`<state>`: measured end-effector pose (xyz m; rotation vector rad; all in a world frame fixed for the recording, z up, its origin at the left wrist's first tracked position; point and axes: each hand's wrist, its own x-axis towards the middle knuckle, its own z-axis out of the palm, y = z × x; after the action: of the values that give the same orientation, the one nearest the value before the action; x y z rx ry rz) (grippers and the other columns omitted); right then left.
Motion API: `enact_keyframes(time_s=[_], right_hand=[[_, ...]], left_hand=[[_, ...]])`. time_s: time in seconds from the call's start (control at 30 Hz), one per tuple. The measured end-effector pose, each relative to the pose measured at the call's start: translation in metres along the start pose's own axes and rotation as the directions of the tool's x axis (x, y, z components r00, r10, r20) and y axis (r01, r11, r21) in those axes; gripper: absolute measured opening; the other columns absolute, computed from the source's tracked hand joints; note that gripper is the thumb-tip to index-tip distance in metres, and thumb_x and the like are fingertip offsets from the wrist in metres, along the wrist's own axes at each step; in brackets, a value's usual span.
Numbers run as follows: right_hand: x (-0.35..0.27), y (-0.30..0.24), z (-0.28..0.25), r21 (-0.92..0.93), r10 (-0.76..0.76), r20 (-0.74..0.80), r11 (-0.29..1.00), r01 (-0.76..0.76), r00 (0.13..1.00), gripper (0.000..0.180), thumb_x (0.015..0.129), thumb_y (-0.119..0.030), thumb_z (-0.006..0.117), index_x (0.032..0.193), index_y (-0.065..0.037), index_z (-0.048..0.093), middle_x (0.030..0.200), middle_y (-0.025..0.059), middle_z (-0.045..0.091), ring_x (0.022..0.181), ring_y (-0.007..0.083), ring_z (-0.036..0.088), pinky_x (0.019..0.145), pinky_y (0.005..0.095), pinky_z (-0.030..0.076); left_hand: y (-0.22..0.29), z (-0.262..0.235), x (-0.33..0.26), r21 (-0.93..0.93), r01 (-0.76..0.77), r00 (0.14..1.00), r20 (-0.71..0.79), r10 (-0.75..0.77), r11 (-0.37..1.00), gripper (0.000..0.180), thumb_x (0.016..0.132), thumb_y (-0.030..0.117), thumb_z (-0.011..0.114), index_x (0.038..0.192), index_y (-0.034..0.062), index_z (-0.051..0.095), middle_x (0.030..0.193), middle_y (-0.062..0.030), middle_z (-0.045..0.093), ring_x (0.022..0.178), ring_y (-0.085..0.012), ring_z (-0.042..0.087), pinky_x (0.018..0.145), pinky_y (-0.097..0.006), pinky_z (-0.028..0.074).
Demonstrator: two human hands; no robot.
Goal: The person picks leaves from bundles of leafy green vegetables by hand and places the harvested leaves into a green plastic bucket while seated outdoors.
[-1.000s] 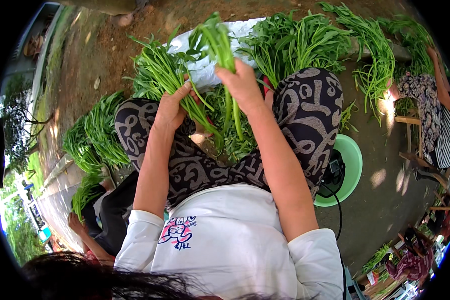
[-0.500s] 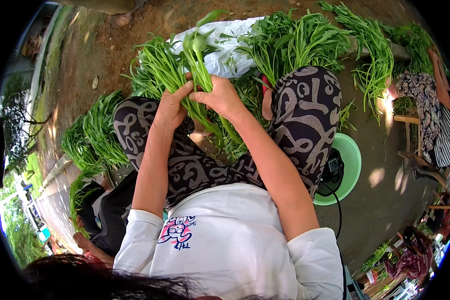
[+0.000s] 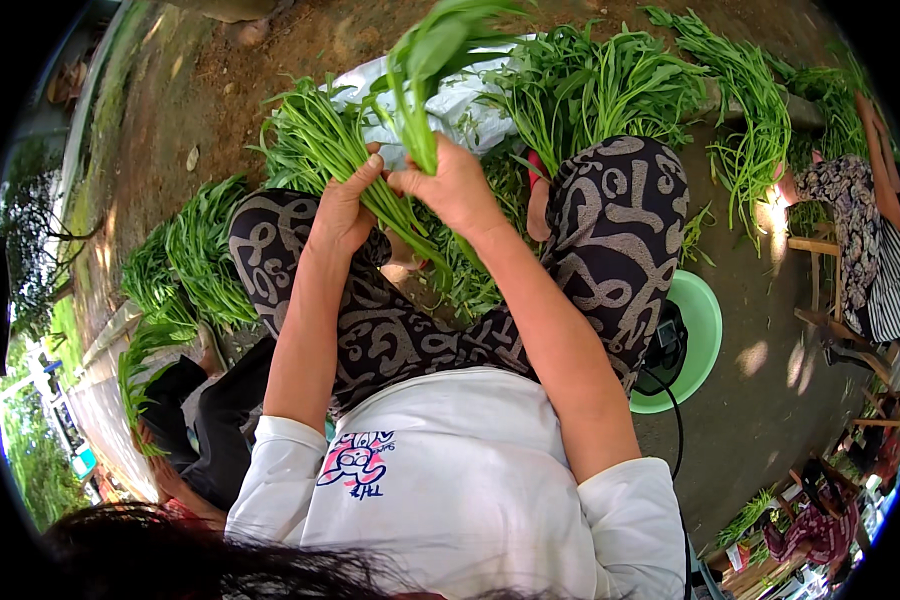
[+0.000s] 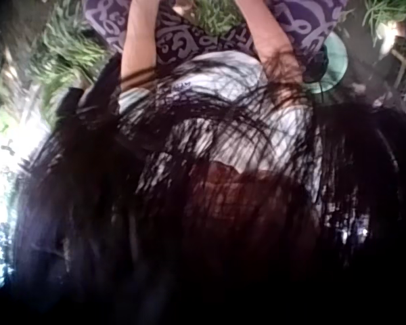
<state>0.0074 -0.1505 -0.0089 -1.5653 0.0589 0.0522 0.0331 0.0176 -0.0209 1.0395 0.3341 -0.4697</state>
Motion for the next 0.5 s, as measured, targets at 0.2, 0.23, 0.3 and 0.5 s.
enact_keyframes(time_s=[0.2, 0.23, 0.3, 0.5], right_hand=[[-0.005, 0.009, 0.01, -0.184, 0.039, 0.062, 0.983, -0.027, 0.997, 0.038, 0.071, -0.017, 0.074, 0.098, 0.004, 0.059, 0.085, 0.0154, 0.066, 0.078, 0.026, 0.064, 0.075, 0.0358, 0.049], [-0.004, 0.011, 0.009, -0.186, 0.027, 0.061, 0.982, -0.015, 0.998, 0.037, 0.072, -0.017, 0.073, 0.098, 0.004, 0.059, 0.085, 0.0155, 0.066, 0.078, 0.0257, 0.064, 0.075, 0.0358, 0.049], [-0.002, 0.015, 0.005, -0.047, 0.036, 0.088, 0.998, -0.032, 0.995, 0.033, 0.074, -0.017, 0.07, 0.097, 0.004, 0.06, 0.086, 0.015, 0.066, 0.078, 0.0246, 0.064, 0.074, 0.0354, 0.049], [0.005, 0.017, -0.014, 0.078, 0.07, -0.092, 0.995, -0.063, 0.993, 0.018, 0.08, -0.01, 0.064, 0.094, 0.0, 0.058, 0.081, 0.0062, 0.062, 0.067, 0.0158, 0.06, 0.062, 0.0286, 0.049]], left_hand=[[0.004, 0.018, -0.01, 0.001, 0.014, 1.0, 0.014, -0.014, 1.0, 0.024, 0.087, 0.005, 0.065, 0.11, 0.0022, 0.059, 0.099, -0.007, 0.064, 0.086, -0.0191, 0.061, 0.076, -0.034, 0.053], [0.006, 0.019, -0.012, -0.012, 0.006, 1.0, 0.031, -0.005, 1.0, 0.024, 0.087, 0.005, 0.065, 0.11, 0.0023, 0.059, 0.099, -0.0069, 0.064, 0.085, -0.0188, 0.061, 0.076, -0.033, 0.053], [0.007, 0.02, -0.013, -0.038, -0.01, 0.998, 0.065, 0.012, 0.999, 0.024, 0.087, 0.005, 0.065, 0.11, 0.0026, 0.059, 0.099, -0.0067, 0.064, 0.084, -0.0183, 0.062, 0.076, -0.032, 0.053], [0.005, 0.009, -0.007, -0.001, 0.016, 1.0, -0.014, -0.016, 1.0, 0.025, 0.087, 0.005, 0.065, 0.11, 0.0023, 0.058, 0.093, -0.0056, 0.062, 0.081, -0.0181, 0.061, 0.071, -0.031, 0.052]])
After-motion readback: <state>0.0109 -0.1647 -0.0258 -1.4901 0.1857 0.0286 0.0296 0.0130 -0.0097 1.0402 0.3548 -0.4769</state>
